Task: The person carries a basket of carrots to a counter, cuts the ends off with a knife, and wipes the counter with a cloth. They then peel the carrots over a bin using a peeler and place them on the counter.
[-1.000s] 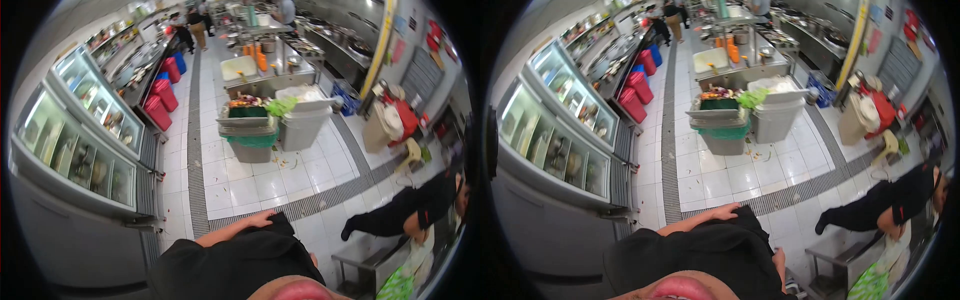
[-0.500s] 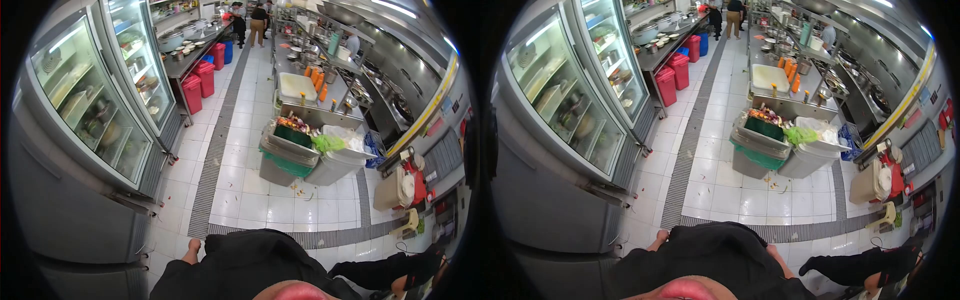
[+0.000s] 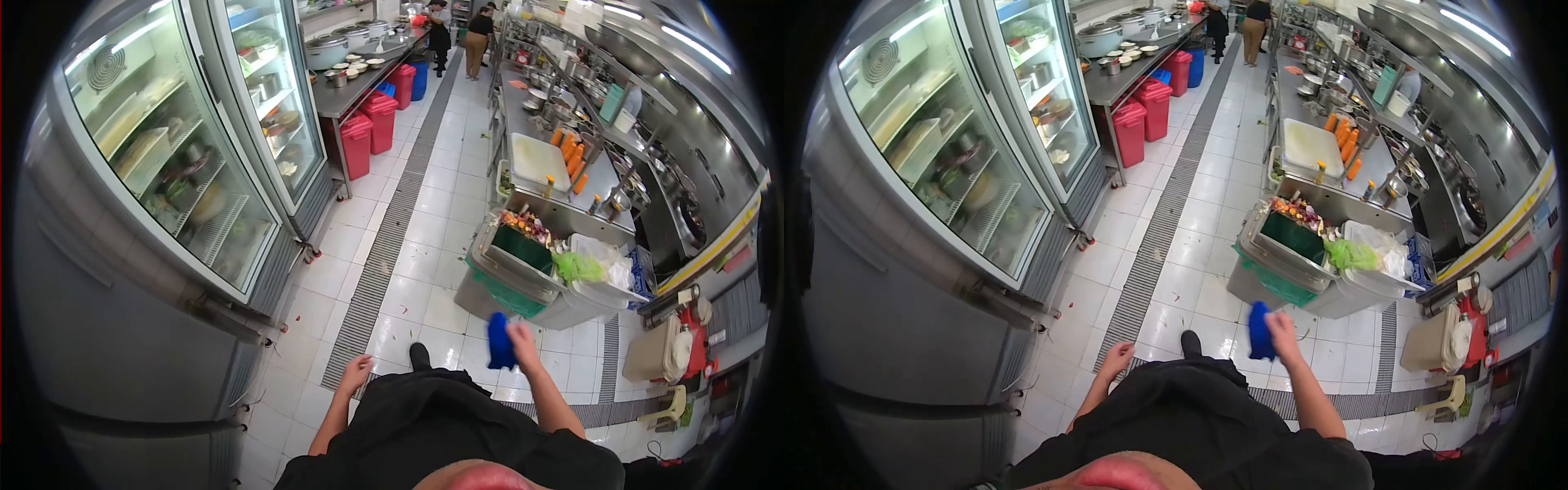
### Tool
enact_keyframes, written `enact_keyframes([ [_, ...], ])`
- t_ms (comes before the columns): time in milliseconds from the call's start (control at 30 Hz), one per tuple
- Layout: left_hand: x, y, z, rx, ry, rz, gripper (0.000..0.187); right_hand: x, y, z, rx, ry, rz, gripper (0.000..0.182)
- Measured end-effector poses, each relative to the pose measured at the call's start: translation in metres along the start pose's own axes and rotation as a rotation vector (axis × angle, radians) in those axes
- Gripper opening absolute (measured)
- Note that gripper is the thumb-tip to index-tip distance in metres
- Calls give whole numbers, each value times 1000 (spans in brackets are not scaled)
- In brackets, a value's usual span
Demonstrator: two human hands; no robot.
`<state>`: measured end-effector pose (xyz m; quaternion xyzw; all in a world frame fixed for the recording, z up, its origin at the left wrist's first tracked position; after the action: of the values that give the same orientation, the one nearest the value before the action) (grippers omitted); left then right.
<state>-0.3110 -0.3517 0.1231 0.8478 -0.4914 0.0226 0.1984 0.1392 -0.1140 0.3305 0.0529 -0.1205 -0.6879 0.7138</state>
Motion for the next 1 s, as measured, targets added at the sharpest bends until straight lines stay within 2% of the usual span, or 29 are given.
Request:
enact_keyframes([
  [67,-1,-20,-93,177,-46,221,55,20,-93,81,41,-124,427,28],
  [133,6,-31,-189,306,-50,288,55,33,-162,99,-199,-120,775,32],
  [200,-23,-45,-187,347,-27,189,50,34,-209,113,-173,83,1033,35],
  [233,-34,-43,-215,228,-148,276,42,30,-223,118,-135,161,1047,32],
  [267,-49,-46,-215,155,-110,362,33,19,-231,124,-150,169,1059,32],
  [333,-81,-41,-206,242,-30,267,32,-14,-235,129,262,402,998,26],
  [367,-94,-37,-209,231,-33,264,32,-37,-240,116,272,466,973,19],
  [400,-99,-26,-230,323,40,170,33,-56,-241,111,259,465,968,19],
  [433,-107,-17,-248,412,113,77,34,-74,-241,105,377,503,926,18],
  [467,-121,-15,-262,398,118,84,34,-91,-244,97,496,535,882,18],
  [500,-134,-13,-282,416,9,85,38,-110,-248,95,530,682,687,21],
  [533,-147,-13,-301,438,-95,94,42,-129,-258,81,334,397,719,28],
  [567,-159,-18,-321,272,-210,148,44,-146,-271,67,136,111,733,36],
  [600,-171,-23,-342,106,-326,205,46,-153,-287,50,-212,-336,731,52],
  [633,-175,-34,-367,23,-439,263,50,-143,-298,77,-548,-716,802,61],
  [667,-174,-44,-389,5,-492,367,54,-140,-310,101,-899,-820,965,66],
  [700,-176,-42,-402,-56,-515,392,54,-146,-320,111,-945,-760,1060,64],
  [733,-179,-35,-413,-113,-541,415,55,-152,-325,123,-948,-776,1047,64],
  [800,-187,26,-462,71,-682,229,52,-170,-322,169,-952,-590,940,57],
  [833,-188,70,-484,408,-660,20,32,-177,-321,190,-956,-601,920,57],
  [867,-203,116,-460,539,-514,-201,39,-178,-319,225,-1115,-587,1075,53],
  [900,-208,147,-460,707,-654,-280,42,-175,-310,262,-1276,-562,1228,49],
  [933,-222,175,-446,716,-575,-440,42,-176,-303,290,-1186,-583,1187,50],
  [967,-248,200,-410,571,-465,-512,55,-170,-292,323,-1099,-606,1145,50],
  [1000,-276,217,-367,500,-352,-518,51,-155,-273,371,-1300,-692,1170,54],
])
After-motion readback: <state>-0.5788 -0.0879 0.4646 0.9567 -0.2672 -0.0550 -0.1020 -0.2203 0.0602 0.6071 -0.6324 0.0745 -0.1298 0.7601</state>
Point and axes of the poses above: each hand's wrist, its own x-axis away from the middle knuckle, its own y-axis out of the back of the hand, z = x × y, the point moved 6 cm from there along -x, towards the middle knuckle, and after that the axes turned 9 degrees about -z, right-handed, at the moved point
